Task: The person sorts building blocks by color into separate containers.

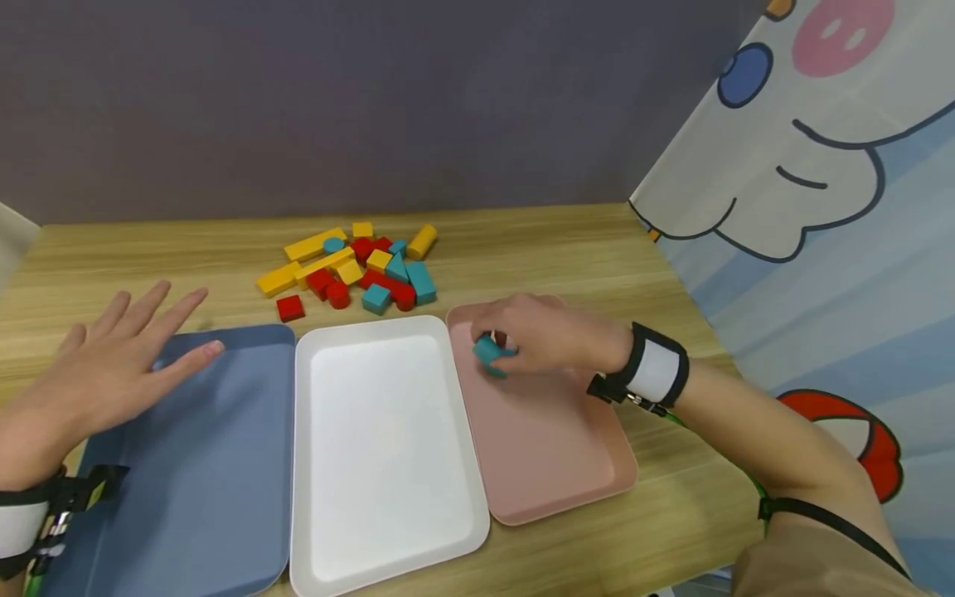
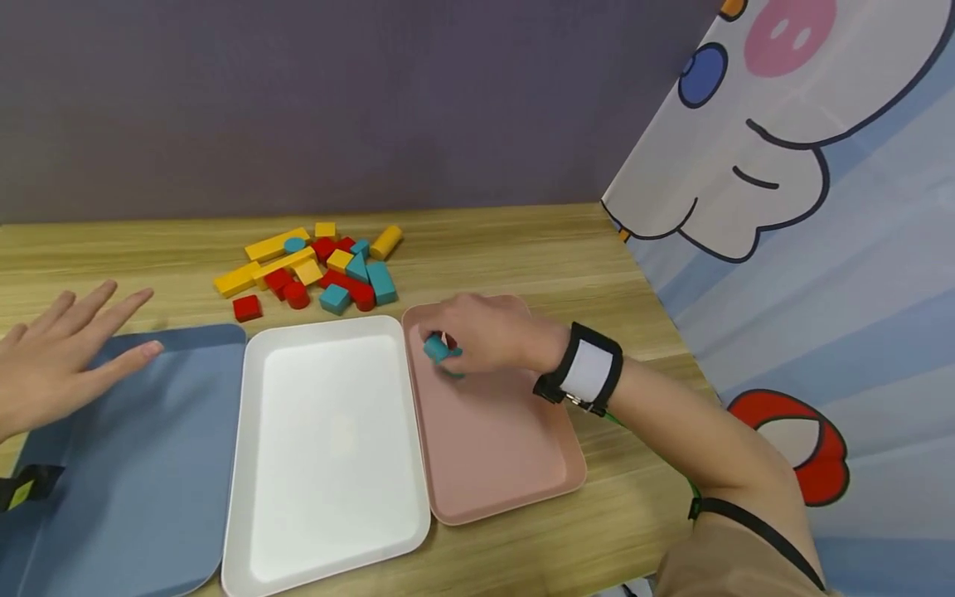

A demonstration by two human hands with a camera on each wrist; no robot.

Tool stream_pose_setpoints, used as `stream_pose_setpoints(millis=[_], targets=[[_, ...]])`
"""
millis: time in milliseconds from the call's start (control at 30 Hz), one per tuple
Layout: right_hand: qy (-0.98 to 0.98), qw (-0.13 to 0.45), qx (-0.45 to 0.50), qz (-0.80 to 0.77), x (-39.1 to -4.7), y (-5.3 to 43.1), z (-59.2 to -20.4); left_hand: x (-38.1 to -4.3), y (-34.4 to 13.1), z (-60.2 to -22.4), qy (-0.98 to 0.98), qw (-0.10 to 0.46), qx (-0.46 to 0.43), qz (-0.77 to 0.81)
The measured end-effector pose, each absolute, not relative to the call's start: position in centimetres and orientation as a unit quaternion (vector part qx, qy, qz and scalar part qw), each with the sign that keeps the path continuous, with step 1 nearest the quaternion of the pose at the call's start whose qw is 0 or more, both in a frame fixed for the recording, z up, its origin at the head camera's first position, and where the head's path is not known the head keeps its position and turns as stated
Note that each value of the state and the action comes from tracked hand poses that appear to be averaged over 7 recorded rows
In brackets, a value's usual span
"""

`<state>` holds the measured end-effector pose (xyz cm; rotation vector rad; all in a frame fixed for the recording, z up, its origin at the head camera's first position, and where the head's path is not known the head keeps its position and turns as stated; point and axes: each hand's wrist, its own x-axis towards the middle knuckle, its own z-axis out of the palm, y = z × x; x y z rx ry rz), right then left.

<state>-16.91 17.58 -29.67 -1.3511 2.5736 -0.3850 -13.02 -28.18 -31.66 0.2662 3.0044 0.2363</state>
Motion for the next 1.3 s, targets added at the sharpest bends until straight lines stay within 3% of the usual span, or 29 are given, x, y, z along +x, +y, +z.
stream_pose_setpoints(millis=[267,767,1033,1200,1300], targets=[[0.848,0.142,-0.493,-0.133,-14.8,17.8,-32.3,-13.3,-28.3,-31.5,0.992,0.053,0.088,0.075],[0.842,0.149,-0.51,-0.093,-14.5,17.8,-34.1,-13.0,-28.5,-31.5,0.992,0.05,0.083,0.077],[0.859,0.142,-0.484,-0.092,-16.0,18.3,-30.5,-13.0,-28.4,-31.3,0.992,0.051,0.082,0.077],[0.886,0.145,-0.431,-0.094,-19.3,17.3,-27.0,-12.8,-28.6,-31.5,0.993,0.052,0.083,0.072],[0.896,0.118,-0.415,-0.107,-21.8,16.3,-26.6,-12.7,-28.6,-31.8,0.992,0.055,0.087,0.07]])
